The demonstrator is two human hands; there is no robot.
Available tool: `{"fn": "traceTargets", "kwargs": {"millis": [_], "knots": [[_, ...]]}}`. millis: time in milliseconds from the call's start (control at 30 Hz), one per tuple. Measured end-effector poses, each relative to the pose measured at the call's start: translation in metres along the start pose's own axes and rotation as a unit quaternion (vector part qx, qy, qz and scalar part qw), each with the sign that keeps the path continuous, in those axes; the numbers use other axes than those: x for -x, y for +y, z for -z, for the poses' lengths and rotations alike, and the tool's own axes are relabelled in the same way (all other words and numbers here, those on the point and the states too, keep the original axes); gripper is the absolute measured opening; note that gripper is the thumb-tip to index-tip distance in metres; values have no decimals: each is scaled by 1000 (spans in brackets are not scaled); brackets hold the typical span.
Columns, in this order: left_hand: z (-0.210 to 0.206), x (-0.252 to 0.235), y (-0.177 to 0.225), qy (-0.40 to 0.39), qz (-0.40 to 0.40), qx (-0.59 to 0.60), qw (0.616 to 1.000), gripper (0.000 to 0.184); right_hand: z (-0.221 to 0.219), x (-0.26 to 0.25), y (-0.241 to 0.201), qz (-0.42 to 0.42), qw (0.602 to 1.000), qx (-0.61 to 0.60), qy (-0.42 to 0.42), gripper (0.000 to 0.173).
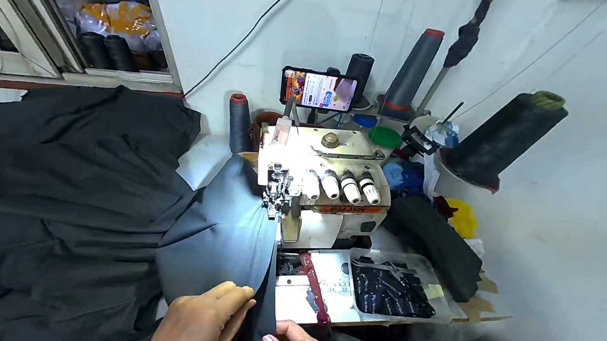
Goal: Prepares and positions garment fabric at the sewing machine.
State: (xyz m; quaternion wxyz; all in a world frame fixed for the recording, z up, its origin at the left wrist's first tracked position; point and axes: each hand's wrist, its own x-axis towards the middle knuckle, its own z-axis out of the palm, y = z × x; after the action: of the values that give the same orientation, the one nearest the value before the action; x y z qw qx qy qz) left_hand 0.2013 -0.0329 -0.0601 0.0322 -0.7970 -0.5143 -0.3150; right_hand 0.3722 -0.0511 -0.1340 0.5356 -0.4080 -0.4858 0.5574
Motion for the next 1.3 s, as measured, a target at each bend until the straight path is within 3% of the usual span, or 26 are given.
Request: {"fn": "traceTargets", "kwargs": {"millis": [333,500,633,833,1133,1300], "knots": [[-29,-52,4,61,33,-121,990,19,-15,-55,-6,67,997,-8,41,15],[-33,-44,5,78,52,-136,986,18,-18,-76,-6,76,996,-8,47,16],[-30,-25,-2,113,21,-100,988,27,-17,-67,-7,69,995,15,63,13],[-33,-20,-10,129,-39,6,991,18,-21,-50,-7,72,991,-22,110,10],[-46,-53,-22,105,25,31,994,20,-36,-92,-9,88,986,-34,135,12],[-41,-49,-20,119,40,38,991,17,-39,-89,-5,76,988,-41,132,14]]}}
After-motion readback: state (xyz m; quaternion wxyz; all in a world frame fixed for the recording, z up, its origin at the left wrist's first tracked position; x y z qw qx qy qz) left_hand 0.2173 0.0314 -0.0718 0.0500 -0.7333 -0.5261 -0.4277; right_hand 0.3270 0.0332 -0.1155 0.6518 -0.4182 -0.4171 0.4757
